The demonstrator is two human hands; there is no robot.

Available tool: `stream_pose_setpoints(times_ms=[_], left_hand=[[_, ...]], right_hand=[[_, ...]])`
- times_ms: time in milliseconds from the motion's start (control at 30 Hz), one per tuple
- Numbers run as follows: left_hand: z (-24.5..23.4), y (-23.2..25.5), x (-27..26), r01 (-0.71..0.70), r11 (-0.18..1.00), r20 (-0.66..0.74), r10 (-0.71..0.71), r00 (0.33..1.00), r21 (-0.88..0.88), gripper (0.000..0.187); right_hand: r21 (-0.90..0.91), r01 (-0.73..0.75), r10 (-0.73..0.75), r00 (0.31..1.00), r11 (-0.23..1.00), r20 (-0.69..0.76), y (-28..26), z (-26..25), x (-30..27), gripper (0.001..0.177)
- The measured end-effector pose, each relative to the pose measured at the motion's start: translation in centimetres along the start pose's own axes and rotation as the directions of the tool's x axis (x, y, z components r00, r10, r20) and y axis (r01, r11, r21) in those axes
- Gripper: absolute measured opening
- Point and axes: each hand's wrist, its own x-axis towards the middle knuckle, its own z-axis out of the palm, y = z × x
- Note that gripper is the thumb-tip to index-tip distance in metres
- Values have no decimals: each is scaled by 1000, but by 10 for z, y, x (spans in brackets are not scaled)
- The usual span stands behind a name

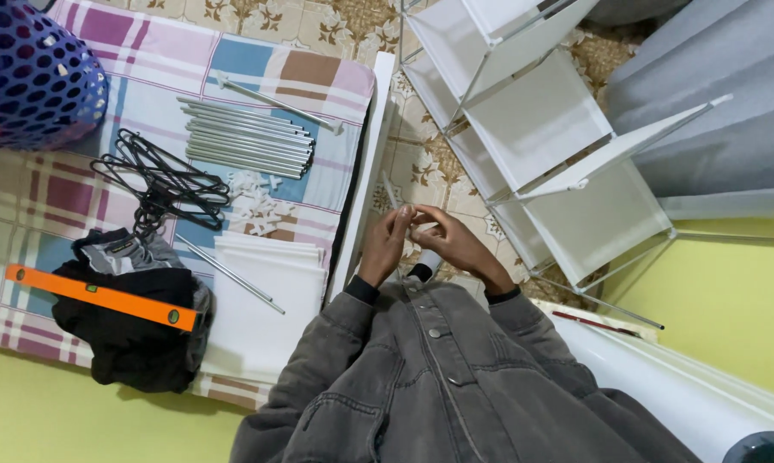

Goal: The person assembles a shelf organizer by attaching plastic connectors onto metal rods and inserting the rods into the fabric shelf unit by hand.

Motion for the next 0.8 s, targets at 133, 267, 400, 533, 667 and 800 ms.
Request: stream_pose_setpoints(times_ms=[133,267,400,533,667,800], left_hand=[[-4,0,-7,-33,999,-23,33,999,2,51],[-4,-9,2,16,999,-21,-17,1000,-50,51],[7,-14,8,-92,996,-17,93,996,9,51],[-1,0,11,-109,993,39,107,993,52,46],[-13,-3,21,-73,996,59,70,996,49,43],[-14,-38,30,-155,984,121,144,982,89,59]], right_hand=[[-93,33,-29,999,995,44,-3,6,2,81],[-234,48,-39,998,971,43,-7,11,11,76],[-337,21,-34,999,941,-31,-1,13,18,59],[-475,162,-186,983,865,-5,25,8,41,31],[-457,102,-100,995,883,28,30,8,62,36],[-459,112,-76,993,882,96,24,19,88,33]])
